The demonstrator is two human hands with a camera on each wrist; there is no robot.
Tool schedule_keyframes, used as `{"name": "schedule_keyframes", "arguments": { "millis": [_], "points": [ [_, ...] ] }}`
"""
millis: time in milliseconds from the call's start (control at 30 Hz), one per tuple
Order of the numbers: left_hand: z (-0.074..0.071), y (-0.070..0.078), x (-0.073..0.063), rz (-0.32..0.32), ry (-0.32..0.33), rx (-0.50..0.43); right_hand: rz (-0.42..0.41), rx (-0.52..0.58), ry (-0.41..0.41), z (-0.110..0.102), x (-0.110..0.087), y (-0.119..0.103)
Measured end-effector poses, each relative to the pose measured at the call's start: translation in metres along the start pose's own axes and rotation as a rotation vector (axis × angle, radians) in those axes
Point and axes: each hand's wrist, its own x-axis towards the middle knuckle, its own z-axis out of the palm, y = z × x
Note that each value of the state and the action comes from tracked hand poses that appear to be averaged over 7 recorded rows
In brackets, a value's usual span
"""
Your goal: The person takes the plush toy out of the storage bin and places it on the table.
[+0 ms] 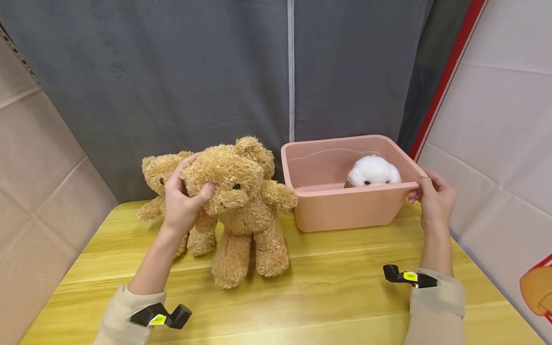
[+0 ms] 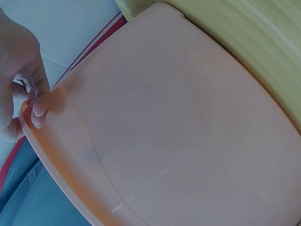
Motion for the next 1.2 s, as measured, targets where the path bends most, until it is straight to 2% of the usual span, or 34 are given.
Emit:
{"name": "schedule_keyframes", "arguments": {
  "millis": [300, 467, 533, 767, 900, 1067, 1200],
  "points": [
    [0.002, -0.015, -0.016, -0.131, -0.063, 0.013, 0.001, -0.025, 0.001, 0.000, 0.001, 0.000],
    [0.001, -0.020, -0.023, -0.195, -0.064, 0.062, 0.003, -0.046, 0.009, 0.000, 0.001, 0.000],
    [-0.001, -0.022, -0.025, -0.211, -0.062, 0.055, 0.003, -0.051, 0.012, 0.000, 0.001, 0.000],
    [-0.011, -0.030, -0.022, -0.237, -0.069, 0.050, -0.008, -0.041, 0.012, -0.001, 0.003, 0.001],
    [-0.017, -0.028, -0.017, -0.288, -0.095, 0.079, -0.009, -0.036, 0.018, -0.001, 0.002, 0.002],
    [-0.018, -0.020, -0.015, -0.333, -0.139, 0.080, -0.022, -0.022, -0.008, 0.005, 0.006, -0.003],
    [-0.017, -0.022, -0.019, -0.353, -0.128, 0.073, -0.036, 0.016, -0.056, 0.010, 0.009, -0.007]
  ]
}}
